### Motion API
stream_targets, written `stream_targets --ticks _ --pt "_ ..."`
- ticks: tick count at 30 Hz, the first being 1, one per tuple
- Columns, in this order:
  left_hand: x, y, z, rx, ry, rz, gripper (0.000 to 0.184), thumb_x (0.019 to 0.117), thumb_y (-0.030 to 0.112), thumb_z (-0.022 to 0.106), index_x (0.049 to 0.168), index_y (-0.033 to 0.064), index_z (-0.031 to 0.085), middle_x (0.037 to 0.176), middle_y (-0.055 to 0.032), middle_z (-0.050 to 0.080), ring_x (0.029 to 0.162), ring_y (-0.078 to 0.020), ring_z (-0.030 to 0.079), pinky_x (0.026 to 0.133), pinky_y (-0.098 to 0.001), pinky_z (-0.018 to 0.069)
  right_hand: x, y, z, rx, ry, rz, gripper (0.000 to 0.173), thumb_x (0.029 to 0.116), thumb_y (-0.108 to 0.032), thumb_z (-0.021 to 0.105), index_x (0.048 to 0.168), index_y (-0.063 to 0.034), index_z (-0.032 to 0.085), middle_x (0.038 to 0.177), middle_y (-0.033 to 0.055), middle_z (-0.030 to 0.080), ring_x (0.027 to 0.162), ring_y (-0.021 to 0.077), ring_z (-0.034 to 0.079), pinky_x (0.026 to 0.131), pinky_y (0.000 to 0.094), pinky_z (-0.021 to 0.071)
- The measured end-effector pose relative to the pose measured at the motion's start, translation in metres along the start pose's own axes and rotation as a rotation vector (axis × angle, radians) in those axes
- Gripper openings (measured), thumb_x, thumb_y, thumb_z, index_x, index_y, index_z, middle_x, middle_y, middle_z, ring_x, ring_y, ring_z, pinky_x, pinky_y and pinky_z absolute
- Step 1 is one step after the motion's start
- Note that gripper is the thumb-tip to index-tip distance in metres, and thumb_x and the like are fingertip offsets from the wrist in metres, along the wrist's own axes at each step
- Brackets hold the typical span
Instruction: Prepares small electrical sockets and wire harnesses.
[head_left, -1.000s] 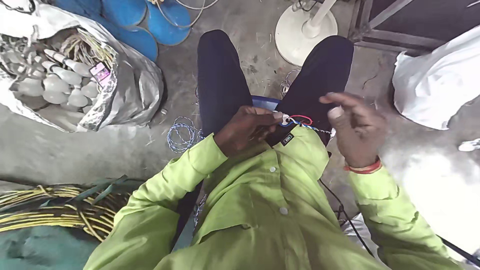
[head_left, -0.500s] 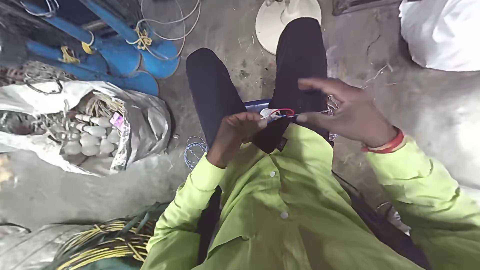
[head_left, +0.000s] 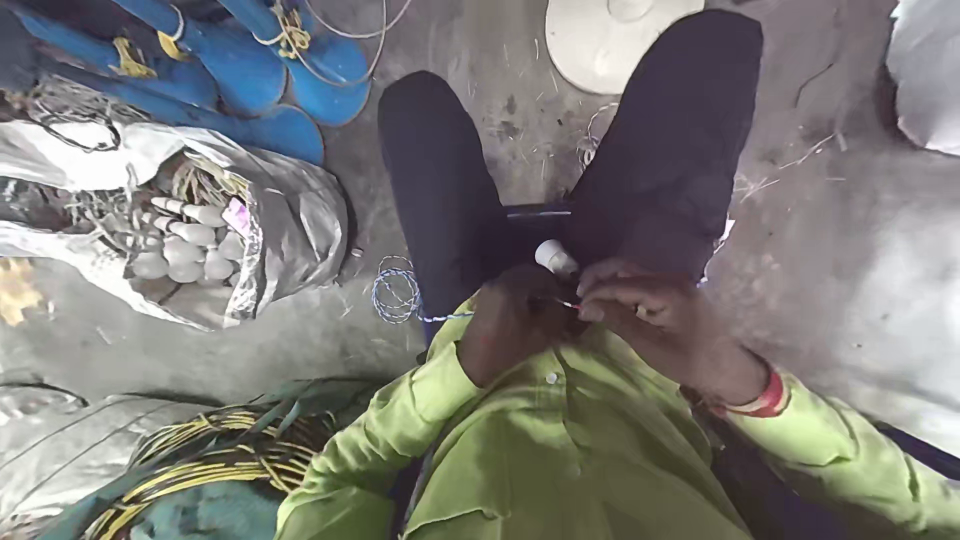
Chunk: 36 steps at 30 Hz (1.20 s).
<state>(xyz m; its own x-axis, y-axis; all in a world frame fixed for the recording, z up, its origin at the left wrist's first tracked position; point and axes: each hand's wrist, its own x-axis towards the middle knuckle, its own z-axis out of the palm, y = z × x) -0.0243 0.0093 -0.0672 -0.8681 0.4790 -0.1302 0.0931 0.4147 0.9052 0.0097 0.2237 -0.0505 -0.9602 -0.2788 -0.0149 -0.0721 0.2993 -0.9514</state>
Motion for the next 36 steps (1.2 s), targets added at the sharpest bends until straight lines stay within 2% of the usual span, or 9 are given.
stream_targets --ticks 5,12,15,18,21,25,28,31,36 --pt "-0.003 -0.015 -0.009 -0.374 0.004 -0.002 0.01 0.0872 0.001 0.075 0.097 -0.0004 0.076 0.092 -0.0065 0.075 0.079 -0.0103 0.071 0.072 -0.0287 0.0626 0.002 0.001 0.005 -0.131 -0.015 0.089 0.029 0.0947 -0.037 0.072 0.109 -0.0113 0.07 0.096 -0.0046 0.07 0.084 -0.0019 0.065 0.074 0.0181 0.0572" --pt "0.0 0.003 0.001 -0.6 0.03 -0.129 0.011 0.0867 0.001 0.066 0.095 0.0011 0.072 0.088 -0.0016 0.07 0.075 -0.0037 0.065 0.067 -0.0217 0.0566 0.009 -0.004 0.014 0.157 0.155 -0.146 0.015 0.0922 -0.013 0.076 0.107 -0.0124 0.072 0.1 -0.0006 0.073 0.097 0.0102 0.069 0.088 0.0291 0.0597" --pt "-0.002 0.0 0.003 -0.654 0.038 0.043 0.01 0.0929 0.005 0.065 0.09 0.0011 0.074 0.094 -0.0063 0.073 0.089 -0.0095 0.067 0.081 -0.0278 0.0553 0.004 -0.011 0.009 0.321 0.15 -0.104 0.025 0.0869 -0.009 0.081 0.11 -0.0133 0.071 0.098 -0.0014 0.074 0.092 0.0118 0.071 0.086 0.0315 0.0607" --pt "0.0 -0.013 0.002 -0.61 0.026 0.273 0.016 0.0976 0.015 0.063 0.095 0.0054 0.076 0.108 -0.0083 0.07 0.111 -0.0141 0.06 0.099 -0.0301 0.0473 0.007 -0.011 -0.016 0.417 -0.024 0.058 0.03 0.0876 -0.016 0.081 0.115 -0.0166 0.07 0.098 -0.007 0.074 0.089 0.0053 0.07 0.081 0.0233 0.0605" --pt "-0.003 -0.016 -0.001 -0.838 -0.179 0.332 0.015 0.0941 0.009 0.066 0.098 -0.0029 0.074 0.1 -0.0131 0.071 0.103 -0.0151 0.065 0.094 -0.0308 0.0519 0.027 -0.002 -0.047 0.554 -0.335 0.245 0.032 0.097 -0.035 0.071 0.122 -0.0157 0.069 0.103 -0.0046 0.076 0.093 0.0076 0.073 0.083 0.0247 0.0619" --pt "-0.008 -0.013 -0.012 -0.874 -0.471 0.361 0.017 0.0921 0.005 0.065 0.099 -0.0078 0.074 0.095 -0.017 0.072 0.094 -0.0169 0.067 0.088 -0.031 0.0537 0.083 0.021 -0.045 -0.099 -0.268 0.304 0.024 0.1066 -0.029 0.052 0.111 -0.0165 0.072 0.096 -0.0052 0.073 0.083 0.0074 0.07 0.075 0.0285 0.0615" --pt "-0.008 -0.01 -0.02 -0.789 -0.517 0.367 0.018 0.0904 0.006 0.065 0.098 -0.0061 0.076 0.092 -0.016 0.073 0.092 -0.0186 0.068 0.087 -0.0337 0.0529 0.115 0.053 -0.015 -0.609 -0.527 0.176 0.014 0.0979 -0.014 0.066 0.109 -0.0112 0.074 0.091 0.0091 0.072 0.082 0.0279 0.071 0.075 0.0536 0.0586" --pt "-0.007 -0.007 -0.02 -0.717 -0.478 0.358 0.021 0.0943 0.011 0.064 0.1 -0.0034 0.077 0.089 -0.0136 0.073 0.088 -0.0165 0.068 0.085 -0.0333 0.0526 0.123 0.064 0.019 -0.862 -0.757 0.191 0.022 0.0968 -0.018 0.069 0.114 -0.0049 0.067 0.091 0.0202 0.069 0.084 0.0429 0.069 0.07 0.0598 0.0557" --pt "-0.004 0.005 -0.023 -0.507 -0.384 0.303 0.037 0.0964 0.005 0.06 0.132 -0.0029 0.066 0.09 -0.0147 0.071 0.076 -0.0179 0.065 0.073 -0.0326 0.0557 0.13 0.069 0.043 -0.986 -0.943 0.291 0.01 0.0956 -0.002 0.062 0.102 0.0007 0.07 0.094 0.0225 0.069 0.089 0.044 0.069 0.072 0.0592 0.0551"
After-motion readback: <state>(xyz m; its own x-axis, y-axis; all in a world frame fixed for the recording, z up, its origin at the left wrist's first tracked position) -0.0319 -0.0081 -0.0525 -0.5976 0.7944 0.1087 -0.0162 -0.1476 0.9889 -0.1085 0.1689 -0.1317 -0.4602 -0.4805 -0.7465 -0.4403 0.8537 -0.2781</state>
